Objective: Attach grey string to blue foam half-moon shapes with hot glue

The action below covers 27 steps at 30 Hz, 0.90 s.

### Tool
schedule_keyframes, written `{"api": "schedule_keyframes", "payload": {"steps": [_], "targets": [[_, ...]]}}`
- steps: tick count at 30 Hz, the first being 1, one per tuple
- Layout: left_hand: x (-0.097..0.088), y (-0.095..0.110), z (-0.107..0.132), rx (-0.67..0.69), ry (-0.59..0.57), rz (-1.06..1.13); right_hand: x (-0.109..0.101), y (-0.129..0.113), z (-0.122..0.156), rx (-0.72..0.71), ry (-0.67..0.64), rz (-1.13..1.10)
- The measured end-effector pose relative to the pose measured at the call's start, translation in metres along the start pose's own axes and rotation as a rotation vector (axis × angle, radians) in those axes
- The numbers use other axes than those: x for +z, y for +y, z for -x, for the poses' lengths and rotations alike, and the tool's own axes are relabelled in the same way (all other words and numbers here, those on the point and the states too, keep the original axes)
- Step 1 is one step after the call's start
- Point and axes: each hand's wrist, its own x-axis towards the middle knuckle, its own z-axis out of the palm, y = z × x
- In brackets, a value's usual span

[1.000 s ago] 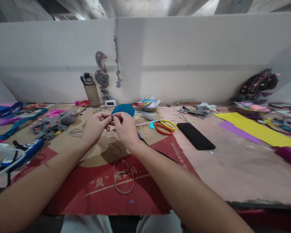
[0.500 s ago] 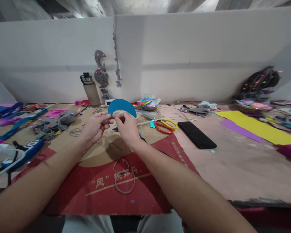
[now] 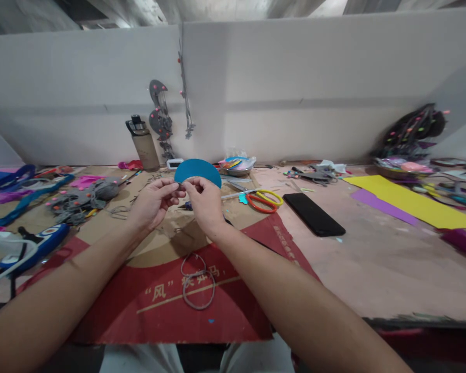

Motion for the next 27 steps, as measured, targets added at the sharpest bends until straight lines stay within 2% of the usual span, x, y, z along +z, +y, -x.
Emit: {"api": "schedule_keyframes", "payload": {"steps": [5, 13, 20, 27], "targets": [[0.001, -0.001, 0.001, 0.014, -0.02, -0.004, 0.001, 0.0, 0.001, 0.021, 0.014, 0.018], [0.003, -0.005, 0.001, 0.123, 0.045, -0.131, 0.004, 0.002, 0.005, 0.02, 0.049, -0.048], [0.007, -0.005, 0.004, 0.065, 0.035, -0.001, 0.009, 0.004, 0.005, 0.111, 0.086, -0.199], [0.011, -0.002, 0.007, -0.003, 0.086, 0.096, 0.011, 0.004, 0.007, 0.105, 0.121, -0.169]]}}
